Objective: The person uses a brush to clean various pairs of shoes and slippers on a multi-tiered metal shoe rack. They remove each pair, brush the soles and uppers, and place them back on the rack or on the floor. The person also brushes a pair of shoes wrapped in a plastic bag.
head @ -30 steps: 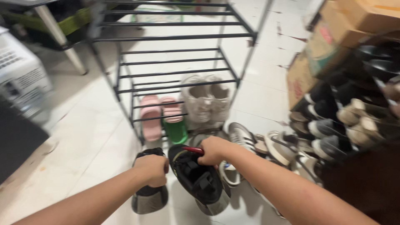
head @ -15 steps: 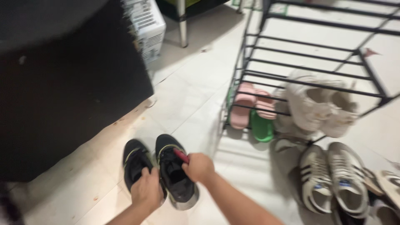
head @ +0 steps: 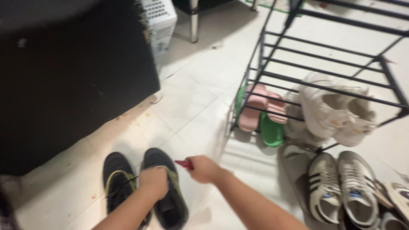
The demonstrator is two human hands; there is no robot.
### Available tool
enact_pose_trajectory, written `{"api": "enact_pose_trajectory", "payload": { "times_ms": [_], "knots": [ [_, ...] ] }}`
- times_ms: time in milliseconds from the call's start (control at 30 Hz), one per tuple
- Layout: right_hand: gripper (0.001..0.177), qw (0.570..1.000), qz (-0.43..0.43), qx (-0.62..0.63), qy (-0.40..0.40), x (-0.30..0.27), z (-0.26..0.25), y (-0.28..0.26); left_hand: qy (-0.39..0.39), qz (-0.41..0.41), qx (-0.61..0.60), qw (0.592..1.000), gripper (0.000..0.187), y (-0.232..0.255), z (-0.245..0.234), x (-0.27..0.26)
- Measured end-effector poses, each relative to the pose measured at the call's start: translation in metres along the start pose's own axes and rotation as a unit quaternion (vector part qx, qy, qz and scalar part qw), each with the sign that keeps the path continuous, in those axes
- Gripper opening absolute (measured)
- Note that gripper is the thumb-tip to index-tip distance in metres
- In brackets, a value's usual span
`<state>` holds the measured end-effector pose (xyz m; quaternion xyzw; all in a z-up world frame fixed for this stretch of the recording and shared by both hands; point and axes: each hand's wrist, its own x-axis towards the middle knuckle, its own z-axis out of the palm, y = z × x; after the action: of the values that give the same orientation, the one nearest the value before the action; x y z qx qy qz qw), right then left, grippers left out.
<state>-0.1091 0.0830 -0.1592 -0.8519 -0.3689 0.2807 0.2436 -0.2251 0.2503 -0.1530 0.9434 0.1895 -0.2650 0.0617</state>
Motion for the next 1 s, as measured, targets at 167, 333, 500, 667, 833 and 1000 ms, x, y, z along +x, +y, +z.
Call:
{"api": "enact_pose_trajectory", "payload": {
  "times_ms": [167, 333, 500, 667, 833, 1000],
  "knots": [
    [0.019, 0.962, 0.029, -0.105, 0.249, -0.015, -0.092, 0.078, 0.132, 0.138, -0.036, 0.981, 0.034, 0.112, -0.075, 0.037],
    [0.041, 0.924, 0.201, -0.124, 0.3, -0.068, -0.213, 0.126, 0.174, 0.29, -0.141, 0.93, 0.048, 0.263, -0.131, 0.054],
    [0.026, 0.896, 0.231, -0.116, 0.361, -0.153, -0.289, 0.185, 0.144, 0.327, -0.092, 0.929, 0.074, 0.384, -0.151, 0.043],
    [0.058, 0.829, 0.215, -0.094, 0.507, -0.222, -0.301, 0.238, 0.166, 0.359, -0.111, 0.912, 0.09, 0.46, -0.17, 0.05],
    [0.079, 0.863, 0.276, -0.077, 0.416, -0.241, -0.307, 0.274, 0.132, 0.349, -0.042, 0.927, 0.093, 0.489, -0.171, 0.057],
    [0.062, 0.851, 0.356, -0.037, 0.385, -0.237, -0.306, 0.265, 0.173, 0.408, -0.086, 0.892, 0.1, 0.483, -0.172, 0.06]
  ]
}}
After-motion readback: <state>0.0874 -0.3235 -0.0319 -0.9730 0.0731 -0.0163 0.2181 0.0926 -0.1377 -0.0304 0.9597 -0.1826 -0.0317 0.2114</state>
